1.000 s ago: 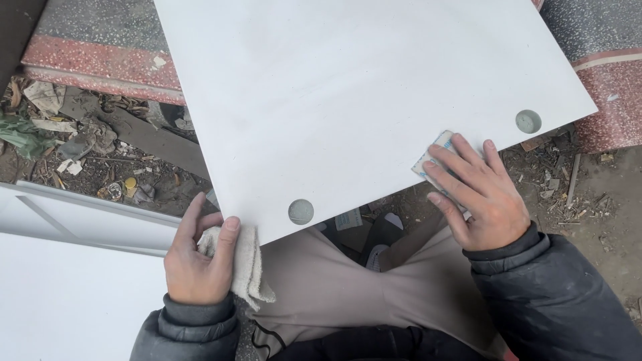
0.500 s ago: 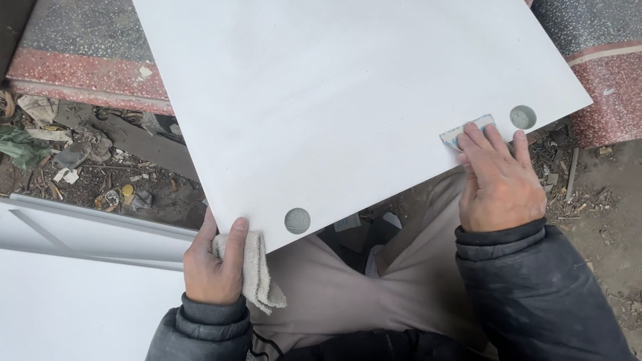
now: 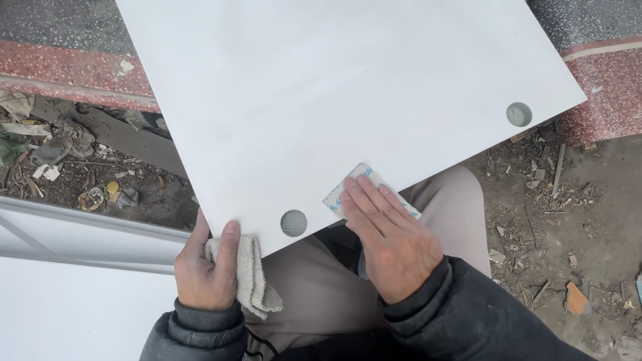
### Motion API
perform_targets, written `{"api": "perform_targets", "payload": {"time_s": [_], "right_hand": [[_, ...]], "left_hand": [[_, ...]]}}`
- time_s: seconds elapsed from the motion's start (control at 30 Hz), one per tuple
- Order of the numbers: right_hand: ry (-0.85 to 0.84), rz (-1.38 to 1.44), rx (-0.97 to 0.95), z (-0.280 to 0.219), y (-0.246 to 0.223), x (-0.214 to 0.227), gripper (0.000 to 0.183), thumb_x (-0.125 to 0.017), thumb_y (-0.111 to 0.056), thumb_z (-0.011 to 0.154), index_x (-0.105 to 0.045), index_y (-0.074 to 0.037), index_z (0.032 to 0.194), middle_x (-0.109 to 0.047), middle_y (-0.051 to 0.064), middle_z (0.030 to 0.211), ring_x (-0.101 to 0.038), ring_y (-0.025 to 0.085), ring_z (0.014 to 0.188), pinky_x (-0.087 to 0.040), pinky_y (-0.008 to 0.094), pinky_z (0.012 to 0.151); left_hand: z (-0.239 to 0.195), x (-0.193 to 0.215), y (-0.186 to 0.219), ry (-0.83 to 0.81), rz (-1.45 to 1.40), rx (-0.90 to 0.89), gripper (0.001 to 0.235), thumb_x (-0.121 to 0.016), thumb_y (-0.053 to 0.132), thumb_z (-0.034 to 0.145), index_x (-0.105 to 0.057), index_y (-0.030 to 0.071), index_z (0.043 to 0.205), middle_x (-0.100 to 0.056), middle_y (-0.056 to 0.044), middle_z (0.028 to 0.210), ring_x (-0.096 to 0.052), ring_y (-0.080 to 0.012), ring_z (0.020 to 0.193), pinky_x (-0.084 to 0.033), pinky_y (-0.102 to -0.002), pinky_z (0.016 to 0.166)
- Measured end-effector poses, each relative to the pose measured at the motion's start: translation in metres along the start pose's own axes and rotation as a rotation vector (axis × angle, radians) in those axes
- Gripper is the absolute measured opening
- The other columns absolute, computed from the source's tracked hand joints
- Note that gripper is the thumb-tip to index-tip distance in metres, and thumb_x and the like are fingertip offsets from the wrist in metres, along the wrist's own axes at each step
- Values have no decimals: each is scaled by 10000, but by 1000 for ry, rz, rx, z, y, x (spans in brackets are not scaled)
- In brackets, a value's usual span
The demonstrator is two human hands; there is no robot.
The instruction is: The person sands the surface of a white rectangular board using a sanding block held in the right hand. They periodically wipe the board with a cloth held in the left hand to remove dust. The person works on the board while sitting, with the board resting on their lap.
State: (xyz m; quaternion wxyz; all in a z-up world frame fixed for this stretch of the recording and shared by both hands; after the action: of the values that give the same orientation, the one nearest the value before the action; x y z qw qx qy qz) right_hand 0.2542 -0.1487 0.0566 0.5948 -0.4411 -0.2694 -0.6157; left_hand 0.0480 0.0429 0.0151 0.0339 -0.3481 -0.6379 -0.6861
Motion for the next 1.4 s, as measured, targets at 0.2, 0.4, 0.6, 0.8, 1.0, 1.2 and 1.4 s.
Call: {"api": "perform_targets", "payload": {"time_s": [0.2,0.4,0.6,0.8,1.0,1.2,1.4], "right_hand": [[-42,-81,-154,12,61,-1,396,-652,28,1194,-728,80,1579,-707,278,1676,-670,468,1582,-528,571,1371],[-42,-159,-273,19,115,2,396,-618,-100,1281,-754,41,1626,-703,249,1698,-657,418,1603,-547,516,1334],[-70,-144,-252,21,145,-7,446,-586,-18,1250,-745,-22,1666,-692,177,1736,-615,366,1638,-522,510,1346],[-183,-183,-218,16,143,-4,476,-572,-35,1231,-717,-44,1685,-677,148,1761,-647,345,1615,-606,488,1243],[-249,-266,-102,17,144,-6,528,-598,48,1193,-720,-93,1688,-697,130,1758,-703,314,1580,-708,403,1034],[-277,-157,-18,8,112,-8,649,-521,175,1103,-676,-56,1689,-660,150,1759,-659,358,1601,-574,436,1297],[-203,-3,107,-3,66,1,521,-539,157,1167,-717,-40,1616,-689,118,1718,-633,312,1627,-505,500,1402]], "left_hand": [[-1,-1,6,-6,-30,38,566,-602,406,1141,-713,131,1623,-870,6,1417,-781,-167,1282,-583,-319,1093],[1,-3,5,-23,-54,-16,597,-603,381,1147,-667,87,1663,-834,-40,1515,-767,-197,1384,-578,-336,1144],[5,-2,1,-30,-36,-21,599,-610,413,1135,-689,108,1645,-847,-35,1501,-773,-190,1356,-563,-332,1124],[7,-2,2,-42,-71,-8,584,-614,384,1125,-688,121,1641,-848,-28,1518,-781,-196,1385,-569,-328,1146],[7,-3,-1,-49,-113,6,607,-616,402,1121,-685,103,1644,-853,-26,1498,-779,-185,1369,-575,-321,1149],[9,0,-2,-50,-102,3,579,-615,397,1127,-712,102,1615,-881,-25,1431,-811,-189,1284,-599,-322,1093],[10,2,4,-46,-167,-31,569,-615,347,1134,-696,80,1630,-835,-39,1526,-743,-182,1444,-551,-320,1199]]}}
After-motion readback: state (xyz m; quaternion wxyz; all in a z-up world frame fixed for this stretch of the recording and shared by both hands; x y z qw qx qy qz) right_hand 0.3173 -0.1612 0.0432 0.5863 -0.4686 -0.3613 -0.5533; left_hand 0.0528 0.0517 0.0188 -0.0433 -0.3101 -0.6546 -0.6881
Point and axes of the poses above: each hand's wrist, its own z-axis towards the middle knuckle, its own x-axis out of the back of the hand, y = z × x, the point moved 8 cm from there along z, towards the middle knuckle
